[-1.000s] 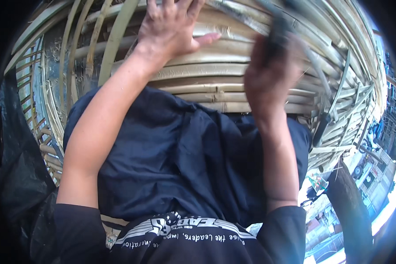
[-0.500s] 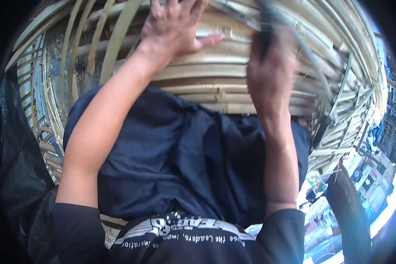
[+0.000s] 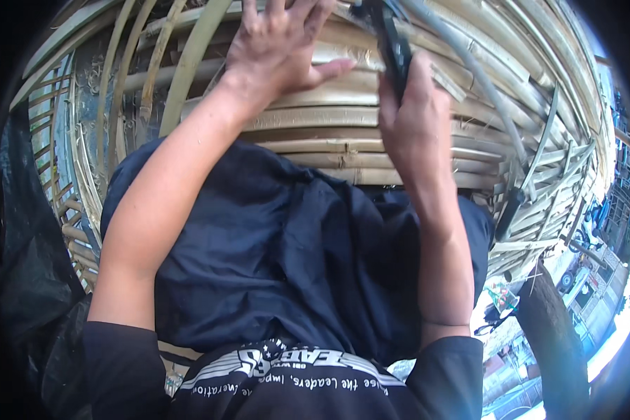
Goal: The person hammers a metal pin into layered bamboo strips using a hammer to secure them. They hold the bamboo strips in place with one hand while striking the pin.
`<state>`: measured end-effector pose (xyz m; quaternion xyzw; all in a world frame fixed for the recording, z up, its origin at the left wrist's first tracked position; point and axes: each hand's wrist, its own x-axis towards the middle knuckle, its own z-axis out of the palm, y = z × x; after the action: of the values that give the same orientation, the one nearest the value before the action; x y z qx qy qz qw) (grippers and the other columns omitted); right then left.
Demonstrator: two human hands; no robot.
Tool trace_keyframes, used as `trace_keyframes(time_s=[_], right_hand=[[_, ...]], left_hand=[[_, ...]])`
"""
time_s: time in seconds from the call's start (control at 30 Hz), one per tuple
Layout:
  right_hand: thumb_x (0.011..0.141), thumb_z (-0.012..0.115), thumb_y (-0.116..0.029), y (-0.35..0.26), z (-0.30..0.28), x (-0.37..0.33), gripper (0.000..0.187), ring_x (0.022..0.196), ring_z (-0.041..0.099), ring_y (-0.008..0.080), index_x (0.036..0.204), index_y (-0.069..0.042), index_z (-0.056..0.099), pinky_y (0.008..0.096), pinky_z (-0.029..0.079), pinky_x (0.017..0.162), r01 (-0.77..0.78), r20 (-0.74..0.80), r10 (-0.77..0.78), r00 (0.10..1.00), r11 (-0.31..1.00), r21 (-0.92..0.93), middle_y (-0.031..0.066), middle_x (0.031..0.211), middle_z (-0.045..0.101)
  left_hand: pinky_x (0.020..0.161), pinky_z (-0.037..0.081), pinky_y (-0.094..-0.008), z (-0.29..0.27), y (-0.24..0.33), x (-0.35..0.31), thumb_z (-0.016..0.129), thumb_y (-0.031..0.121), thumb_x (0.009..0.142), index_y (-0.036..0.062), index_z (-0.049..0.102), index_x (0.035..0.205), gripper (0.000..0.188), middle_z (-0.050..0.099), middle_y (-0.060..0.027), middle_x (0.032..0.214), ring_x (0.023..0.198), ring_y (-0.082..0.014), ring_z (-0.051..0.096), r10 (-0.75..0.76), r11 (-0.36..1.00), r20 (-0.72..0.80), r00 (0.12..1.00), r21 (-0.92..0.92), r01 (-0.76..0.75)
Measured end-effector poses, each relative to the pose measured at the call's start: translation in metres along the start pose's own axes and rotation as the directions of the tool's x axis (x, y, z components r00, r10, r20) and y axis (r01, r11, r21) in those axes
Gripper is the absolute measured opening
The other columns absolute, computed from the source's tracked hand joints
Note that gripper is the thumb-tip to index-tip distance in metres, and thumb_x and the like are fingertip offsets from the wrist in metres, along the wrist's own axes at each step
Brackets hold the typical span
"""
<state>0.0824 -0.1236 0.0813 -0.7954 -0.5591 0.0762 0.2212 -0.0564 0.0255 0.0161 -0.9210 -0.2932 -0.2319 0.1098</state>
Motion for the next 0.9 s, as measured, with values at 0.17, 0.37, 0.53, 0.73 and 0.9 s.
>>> trace_keyframes(time_s=[0.17, 0.37, 0.53, 0.73, 0.9], right_hand=[[0.101, 0.065, -0.015, -0.002, -0.004, -0.005, 0.02, 0.066, 0.068, 0.0285, 0.113, 0.0, 0.059, 0.0384, 0.051, 0.061, -0.001, -0.357, 0.103, 0.929, 0.961, 0.276, 0.0167, 0.074, 0.064], [0.1, 0.065, -0.012, -0.012, -0.028, -0.004, 0.017, 0.06, 0.067, 0.0244, 0.108, 0.002, 0.058, 0.0368, 0.052, 0.057, -0.006, -0.238, 0.09, 0.967, 0.943, 0.334, 0.0148, 0.07, 0.063], [0.102, 0.064, -0.016, -0.002, -0.013, 0.004, 0.022, 0.064, 0.067, 0.0373, 0.112, 0.002, 0.057, 0.0418, 0.051, 0.058, -0.045, -0.057, 0.05, 0.997, 0.995, 0.085, 0.0236, 0.079, 0.068], [0.105, 0.063, -0.019, 0.0, -0.003, -0.005, 0.022, 0.057, 0.055, 0.0141, 0.112, 0.0, 0.057, 0.0286, 0.048, 0.052, 0.017, -0.039, -0.014, 0.999, 0.997, 0.078, 0.0072, 0.076, 0.059], [0.102, 0.065, -0.021, 0.007, -0.009, 0.005, 0.024, 0.055, 0.058, 0.0254, 0.105, 0.001, 0.056, 0.0392, 0.047, 0.055, 0.032, -0.385, 0.031, 0.922, 0.987, 0.154, 0.0157, 0.069, 0.061]], left_hand=[[0.118, 0.019, -0.0736, -0.005, 0.002, -0.001, 0.047, 0.086, 0.084, 0.0015, 0.026, 0.159, 0.115, 0.017, -0.0167, 0.17, 0.14, -0.0413, 0.04, 0.014, 1.0, 0.118, 0.993, 0.001, -0.014], [0.118, 0.019, -0.0746, -0.014, -0.003, 0.006, 0.048, 0.086, 0.083, 0.0006, 0.024, 0.16, 0.117, 0.018, -0.017, 0.169, 0.142, -0.0434, 0.038, 0.033, 0.999, 0.168, 0.985, -0.004, -0.033], [0.119, 0.02, -0.0723, -0.007, 0.0, 0.0, 0.047, 0.084, 0.085, 0.0009, 0.024, 0.159, 0.114, 0.018, -0.0172, 0.169, 0.14, -0.041, 0.04, 0.017, 0.999, 0.092, 0.996, -0.042, -0.013], [0.118, 0.021, -0.0716, -0.004, 0.001, -0.003, 0.045, 0.085, 0.085, 0.0016, 0.027, 0.158, 0.113, 0.021, -0.0169, 0.168, 0.138, -0.0404, 0.042, 0.012, 1.0, 0.047, 0.999, -0.027, -0.011], [0.118, 0.023, -0.072, 0.004, -0.007, 0.009, 0.046, 0.086, 0.083, 0.0022, 0.031, 0.157, 0.113, 0.022, -0.0176, 0.168, 0.138, -0.0411, 0.042, -0.007, 1.0, -0.034, 0.999, 0.003, 0.007]])
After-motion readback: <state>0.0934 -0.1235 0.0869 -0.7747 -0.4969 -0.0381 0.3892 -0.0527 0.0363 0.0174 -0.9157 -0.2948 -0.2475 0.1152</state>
